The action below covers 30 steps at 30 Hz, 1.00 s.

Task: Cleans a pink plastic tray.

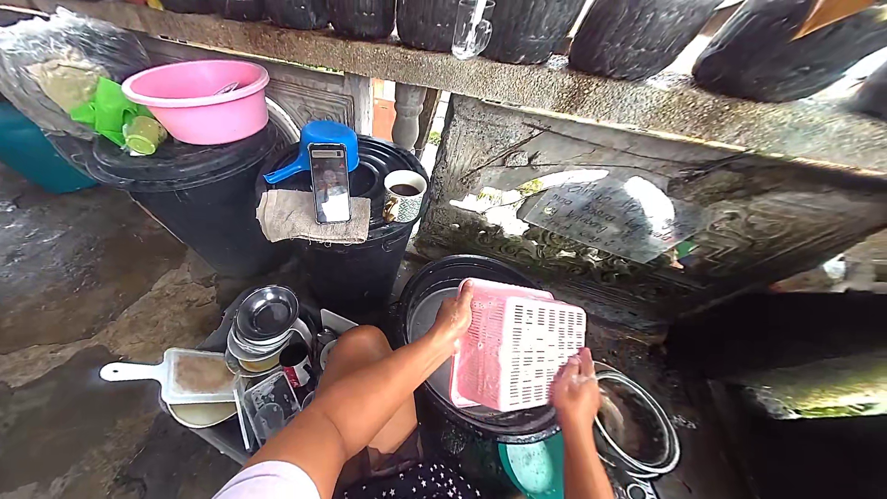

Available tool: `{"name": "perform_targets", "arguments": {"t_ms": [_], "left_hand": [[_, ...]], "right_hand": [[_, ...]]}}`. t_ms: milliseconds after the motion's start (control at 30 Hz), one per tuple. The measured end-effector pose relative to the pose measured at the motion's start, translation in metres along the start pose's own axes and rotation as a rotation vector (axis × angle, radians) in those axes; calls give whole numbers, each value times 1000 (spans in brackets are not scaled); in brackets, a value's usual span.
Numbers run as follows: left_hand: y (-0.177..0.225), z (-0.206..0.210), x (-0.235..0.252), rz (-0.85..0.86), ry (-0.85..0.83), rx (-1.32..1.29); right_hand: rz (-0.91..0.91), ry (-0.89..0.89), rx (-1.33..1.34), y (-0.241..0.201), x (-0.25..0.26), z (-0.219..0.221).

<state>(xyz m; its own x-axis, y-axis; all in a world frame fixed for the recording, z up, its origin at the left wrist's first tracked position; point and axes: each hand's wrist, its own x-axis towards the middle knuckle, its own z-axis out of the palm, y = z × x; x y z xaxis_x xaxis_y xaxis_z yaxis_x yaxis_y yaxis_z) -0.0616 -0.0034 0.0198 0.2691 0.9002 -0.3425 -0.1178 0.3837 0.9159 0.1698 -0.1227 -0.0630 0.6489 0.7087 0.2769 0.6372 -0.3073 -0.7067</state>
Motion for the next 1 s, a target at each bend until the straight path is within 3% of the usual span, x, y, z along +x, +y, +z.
{"name": "perform_targets", "arguments": {"t_ms": [133, 267, 367, 433, 467, 533, 633, 733, 800, 900, 1000], "left_hand": [[-8, 8, 15, -18, 75, 47], [-8, 19, 7, 31, 16, 110], [-4, 26, -9, 96, -35, 174], [-4, 28, -12, 104, -21, 221], [-7, 29, -9, 88, -3, 227], [-14, 28, 7, 60, 38, 181], [-19, 19, 31, 33, 77, 63], [-16, 23, 38, -17, 33, -41], [-9, 33, 26, -4, -56, -59], [-2, 47, 2, 166, -192, 100], [1, 50, 1, 319, -205, 229]], "right_hand": [[-250, -35, 203, -53, -60, 20], [-404, -27, 248, -57, -28, 16], [-176, 66, 128, -27, 24, 9], [107, 34, 102, -31, 33, 6], [161, -5, 123, -41, 26, 5], [66, -77, 194, -69, -4, 8], [-248, -126, 235, -97, -54, 12], [-624, -74, 8, -104, -69, 11], [-770, -51, -234, -113, -60, 16], [-711, -16, -445, -130, -15, 21], [-575, -6, -402, -146, 31, 18]]}}
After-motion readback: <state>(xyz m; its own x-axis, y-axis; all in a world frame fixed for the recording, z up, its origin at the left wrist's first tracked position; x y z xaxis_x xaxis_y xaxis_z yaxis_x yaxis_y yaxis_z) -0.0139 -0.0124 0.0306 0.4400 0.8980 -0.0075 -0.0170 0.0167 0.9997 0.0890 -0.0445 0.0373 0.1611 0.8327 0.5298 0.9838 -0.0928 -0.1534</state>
